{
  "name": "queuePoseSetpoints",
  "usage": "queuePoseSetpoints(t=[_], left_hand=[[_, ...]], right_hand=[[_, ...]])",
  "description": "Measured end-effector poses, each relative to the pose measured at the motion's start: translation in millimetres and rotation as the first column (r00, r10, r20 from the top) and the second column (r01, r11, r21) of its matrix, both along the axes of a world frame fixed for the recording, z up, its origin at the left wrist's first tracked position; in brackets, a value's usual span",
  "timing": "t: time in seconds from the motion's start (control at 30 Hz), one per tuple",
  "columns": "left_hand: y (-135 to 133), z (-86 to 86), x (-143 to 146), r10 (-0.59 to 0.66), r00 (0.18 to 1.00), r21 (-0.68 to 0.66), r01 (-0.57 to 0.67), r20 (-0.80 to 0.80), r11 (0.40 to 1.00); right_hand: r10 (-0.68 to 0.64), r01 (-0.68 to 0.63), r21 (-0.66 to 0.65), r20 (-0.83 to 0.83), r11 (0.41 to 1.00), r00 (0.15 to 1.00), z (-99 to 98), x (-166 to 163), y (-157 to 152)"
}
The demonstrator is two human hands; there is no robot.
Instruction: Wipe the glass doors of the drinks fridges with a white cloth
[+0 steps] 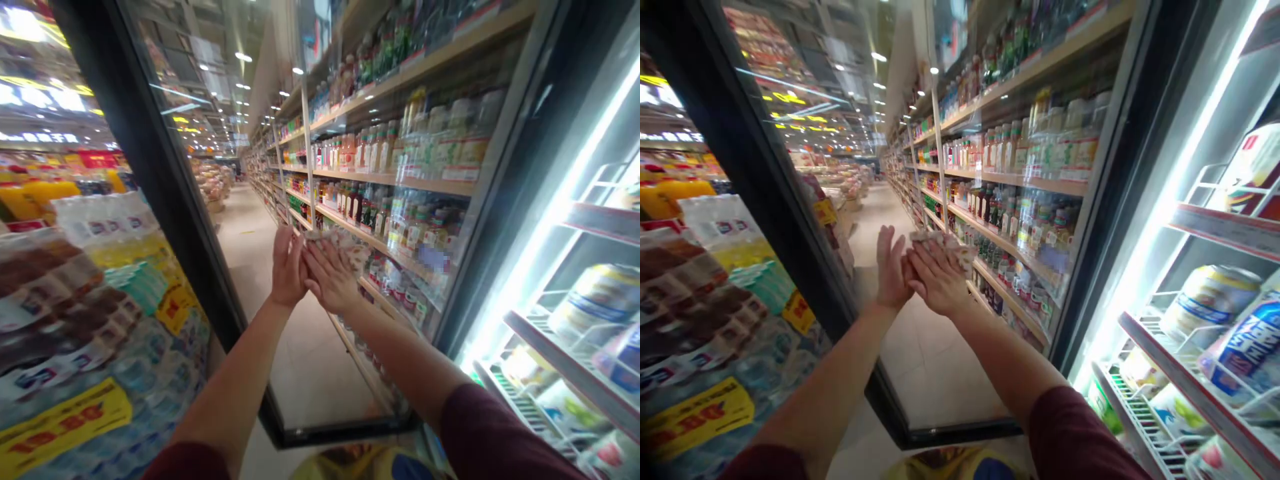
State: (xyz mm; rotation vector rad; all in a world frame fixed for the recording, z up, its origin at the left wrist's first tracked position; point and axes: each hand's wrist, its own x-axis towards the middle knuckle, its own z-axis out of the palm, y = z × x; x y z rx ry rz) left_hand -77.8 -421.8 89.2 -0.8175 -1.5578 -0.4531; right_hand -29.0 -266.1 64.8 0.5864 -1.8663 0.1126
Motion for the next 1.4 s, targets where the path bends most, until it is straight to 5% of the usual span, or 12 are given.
queuePoseSetpoints(t=[0.17,0.33,0.43,0.5,0.6,0.7,0.83,0.93,1.07,1.13,1.3,1.4], left_hand=[[-28.1,-0.7,4.3,0.226,0.973,0.034,-0.228,0.049,0.973],[-29.3,-4.2,4.9,0.329,0.94,-0.006,-0.329,0.093,0.944],[-27.9,-5.5,3.8,0.339,0.936,-0.011,-0.34,0.097,0.94],[-28.0,-5.4,3.3,0.337,0.935,-0.007,-0.339,0.107,0.941],[-28.4,-4.4,2.9,0.313,0.939,0.007,-0.317,0.146,0.948],[-27.4,-2.9,3.4,0.311,0.931,0.008,-0.319,0.191,0.948],[-24.7,-0.9,5.9,0.299,0.912,0.03,-0.319,0.282,0.947],[-23.8,-0.3,8.0,0.266,0.915,0.047,-0.293,0.304,0.955],[-23.9,-0.5,9.9,0.285,0.912,0.04,-0.31,0.296,0.95],[-23.7,-0.5,10.5,0.281,0.917,0.041,-0.305,0.283,0.952],[-23.1,-0.2,11.6,0.278,0.919,0.049,-0.303,0.281,0.952],[-23.6,-1.2,11.1,0.281,0.929,0.047,-0.301,0.241,0.953]], right_hand=[[-0.164,0.172,0.024,-0.194,0.985,0.967,5.4,-2.7,23.1],[-0.395,0.318,-0.376,-0.147,0.87,0.907,80.2,3.5,65.2],[-0.417,0.336,-0.422,-0.115,0.842,0.902,104.5,3.5,70.8],[-0.379,0.329,-0.328,-0.102,0.886,0.92,93.7,4.0,63.3],[-0.25,0.25,-0.004,-0.05,0.968,0.967,59.2,6.7,50.2],[-0.185,0.182,0.189,0.002,0.965,0.983,47.6,8.6,52.5],[-0.238,0.234,-0.065,-0.065,0.97,0.969,68.0,5.7,74.0],[-0.306,0.284,-0.23,-0.064,0.931,0.95,53.7,4.3,81.8],[-0.262,0.261,-0.015,-0.076,0.965,0.962,-2.2,11.2,83.7],[-0.228,0.23,0.092,-0.027,0.969,0.973,-11.0,15.5,91.4],[-0.389,0.381,-0.13,-0.041,0.915,0.92,34.9,16.4,122.7],[-0.456,0.435,-0.241,-0.035,0.867,0.889,27.9,16.5,126.7]])
